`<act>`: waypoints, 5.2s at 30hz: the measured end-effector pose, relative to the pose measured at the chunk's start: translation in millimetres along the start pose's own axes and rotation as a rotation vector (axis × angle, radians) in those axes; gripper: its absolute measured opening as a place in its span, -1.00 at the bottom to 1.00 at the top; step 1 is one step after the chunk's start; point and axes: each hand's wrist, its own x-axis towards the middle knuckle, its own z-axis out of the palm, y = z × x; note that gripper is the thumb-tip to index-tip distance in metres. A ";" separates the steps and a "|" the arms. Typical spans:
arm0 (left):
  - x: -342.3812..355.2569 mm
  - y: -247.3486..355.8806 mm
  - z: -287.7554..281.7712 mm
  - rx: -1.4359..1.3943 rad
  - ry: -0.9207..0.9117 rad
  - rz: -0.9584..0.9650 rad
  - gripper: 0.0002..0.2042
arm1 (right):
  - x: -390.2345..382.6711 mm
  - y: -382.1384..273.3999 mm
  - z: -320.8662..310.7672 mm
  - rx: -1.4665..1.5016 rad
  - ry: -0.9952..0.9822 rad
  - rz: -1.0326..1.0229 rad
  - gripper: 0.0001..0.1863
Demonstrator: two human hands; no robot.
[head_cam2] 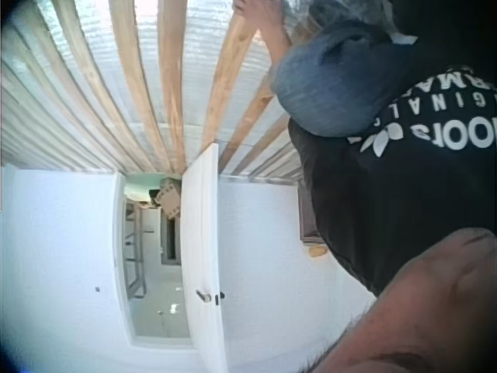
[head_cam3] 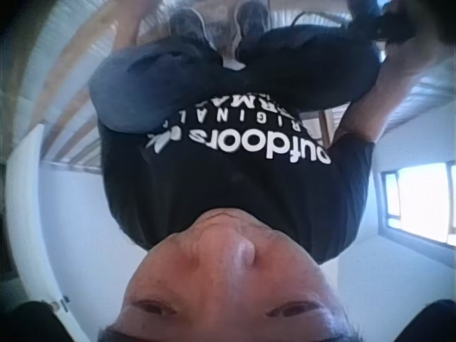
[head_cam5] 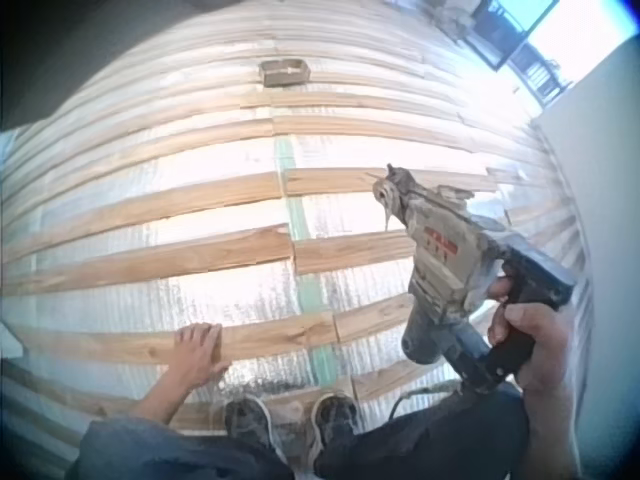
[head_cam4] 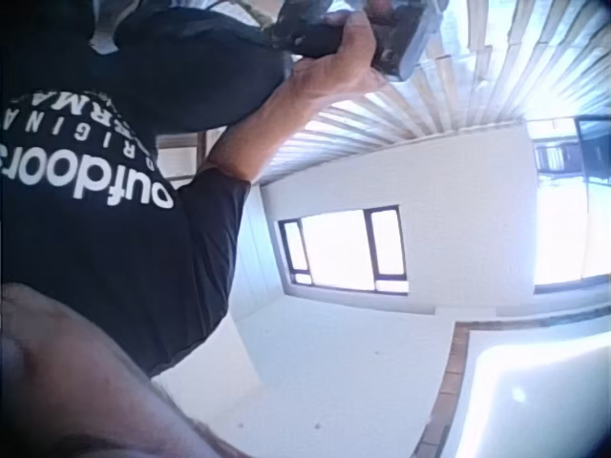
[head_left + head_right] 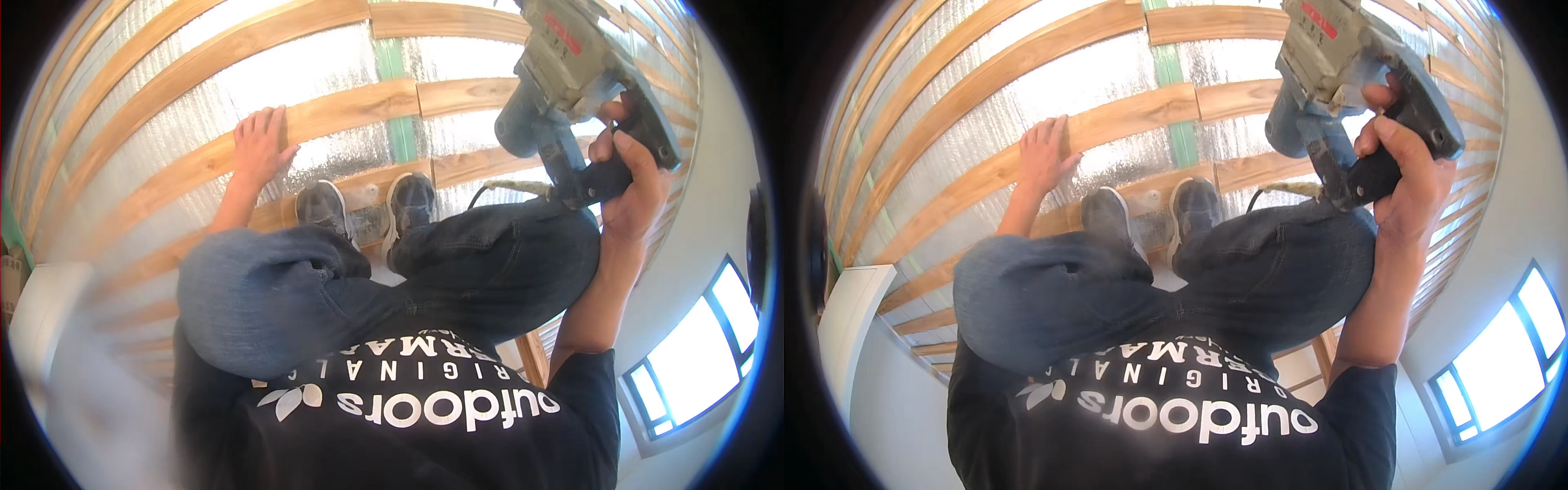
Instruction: The person is installing wooden slats on the ceiling using a nail gun.
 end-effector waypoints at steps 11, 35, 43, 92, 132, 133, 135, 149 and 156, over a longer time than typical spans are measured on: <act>37.8 -17.9 -35.8 0.018 0.047 -0.086 -0.18 | -8.0 -8.0 12.3 -0.014 0.014 0.023 -0.34; 195.6 -36.0 -18.6 -0.213 0.045 0.137 -0.66 | 2.5 7.5 -3.0 -0.002 0.215 0.202 -0.43; 186.6 -21.7 -23.7 0.045 0.035 0.056 -0.36 | 26.7 52.4 -54.5 -0.002 -0.036 0.110 -0.45; 251.7 69.1 -80.1 0.026 -0.104 0.358 -0.16 | 1.2 -13.8 -3.5 -0.001 0.069 0.184 -0.69; 249.6 36.4 -59.7 0.004 0.045 0.072 -0.05 | -14.0 -19.5 -34.5 -0.014 0.271 0.213 -0.50; 232.1 20.1 -58.5 0.032 -0.014 -0.005 -0.01 | -13.5 -17.8 -34.0 -0.019 0.269 0.214 -0.49; 193.1 -17.5 -60.6 0.060 -0.079 -0.087 0.04 | -9.6 -16.0 -30.7 -0.010 0.234 0.205 -0.49; 154.0 -50.9 -43.6 0.084 0.073 -0.093 -0.13 | -3.6 -11.2 4.3 -0.042 0.118 0.116 -0.40; 158.4 -45.8 -41.8 0.137 0.012 -0.151 -0.13 | -4.7 -11.8 13.1 -0.033 0.103 0.109 -0.46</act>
